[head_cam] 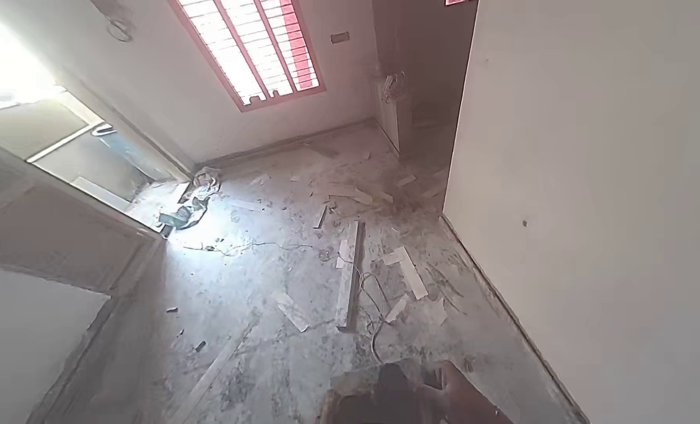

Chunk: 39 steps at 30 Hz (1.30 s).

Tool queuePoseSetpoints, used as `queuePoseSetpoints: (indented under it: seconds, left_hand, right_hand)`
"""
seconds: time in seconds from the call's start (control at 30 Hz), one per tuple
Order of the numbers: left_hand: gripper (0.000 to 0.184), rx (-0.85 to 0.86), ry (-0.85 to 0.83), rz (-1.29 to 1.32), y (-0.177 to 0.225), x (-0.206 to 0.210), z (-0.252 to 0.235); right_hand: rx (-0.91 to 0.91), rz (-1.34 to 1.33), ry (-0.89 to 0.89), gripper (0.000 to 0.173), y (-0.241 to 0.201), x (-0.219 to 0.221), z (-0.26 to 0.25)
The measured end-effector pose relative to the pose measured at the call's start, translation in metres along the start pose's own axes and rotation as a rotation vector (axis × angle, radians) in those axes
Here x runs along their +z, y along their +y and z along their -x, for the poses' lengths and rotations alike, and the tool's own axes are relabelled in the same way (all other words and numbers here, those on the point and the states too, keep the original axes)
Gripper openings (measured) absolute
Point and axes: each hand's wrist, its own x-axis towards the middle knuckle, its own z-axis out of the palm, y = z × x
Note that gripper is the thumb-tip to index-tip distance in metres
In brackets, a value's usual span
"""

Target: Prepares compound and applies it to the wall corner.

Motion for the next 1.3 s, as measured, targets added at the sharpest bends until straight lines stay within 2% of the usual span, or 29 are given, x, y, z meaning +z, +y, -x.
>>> queuePoseSetpoints:
  seconds: [0.1,0.17,0.3,0.43,0.5,0.6,0.67,0.77,0.9,1.07,1.13,1.17,1.3]
  left_hand:
    - [0.035,0.068,0.013,0.048,0.062,0.057,-0.061]
    - [0.035,0.11,0.002,0.067,0.08,0.09,-0.116]
    - [0.039,0.113,-0.109,0.122,0.114,0.166,-0.247]
    - [0.044,0.139,-0.265,0.026,0.16,0.251,-0.402]
    - [0.05,0.161,-0.38,-0.065,0.199,0.301,-0.487]
    - [0.055,0.158,-0.605,-0.215,0.265,0.371,-0.582]
    - [0.053,0.145,-0.724,-0.241,0.315,0.431,-0.633]
    - [0.046,0.065,-0.848,-0.324,0.37,0.526,-0.693]
    - [0.04,0.085,-1.044,-0.462,0.386,0.649,-0.783]
    - [0.033,0.064,-1.153,-0.68,0.376,0.803,-0.888]
    - [0.035,0.065,-1.207,-0.777,0.38,0.871,-0.919]
    - [0.036,0.048,-1.255,-0.836,0.386,0.895,-0.934]
    - [0.039,0.0,-1.565,-1.069,0.386,1.019,-0.961]
  right_hand:
    - [-0.023,-0.025,-0.019,0.027,-0.053,-0.048,-0.06]
    - [-0.022,-0.025,-0.012,0.026,-0.079,-0.081,-0.106]
    - [-0.029,-0.023,0.079,0.025,-0.115,-0.16,-0.218]
    - [0.03,-0.132,0.155,0.017,-0.147,-0.245,-0.346]
    - [0.021,-0.175,0.263,0.014,-0.173,-0.287,-0.406]
    - [0.015,-0.202,0.445,0.01,-0.22,-0.336,-0.457]
    - [-0.028,-0.214,0.589,0.012,-0.256,-0.366,-0.482]
    - [-0.054,-0.275,0.807,0.012,-0.285,-0.409,-0.518]
    - [-0.084,-0.398,0.958,0.017,-0.281,-0.479,-0.583]
    - [0.106,-0.41,1.063,0.021,-0.271,-0.587,-0.672]
    - [0.211,-0.405,1.098,0.024,-0.277,-0.634,-0.703]
    - [0.242,-0.424,1.111,0.025,-0.284,-0.642,-0.716]
    - [0.208,-0.585,1.332,0.025,-0.305,-0.681,-0.743]
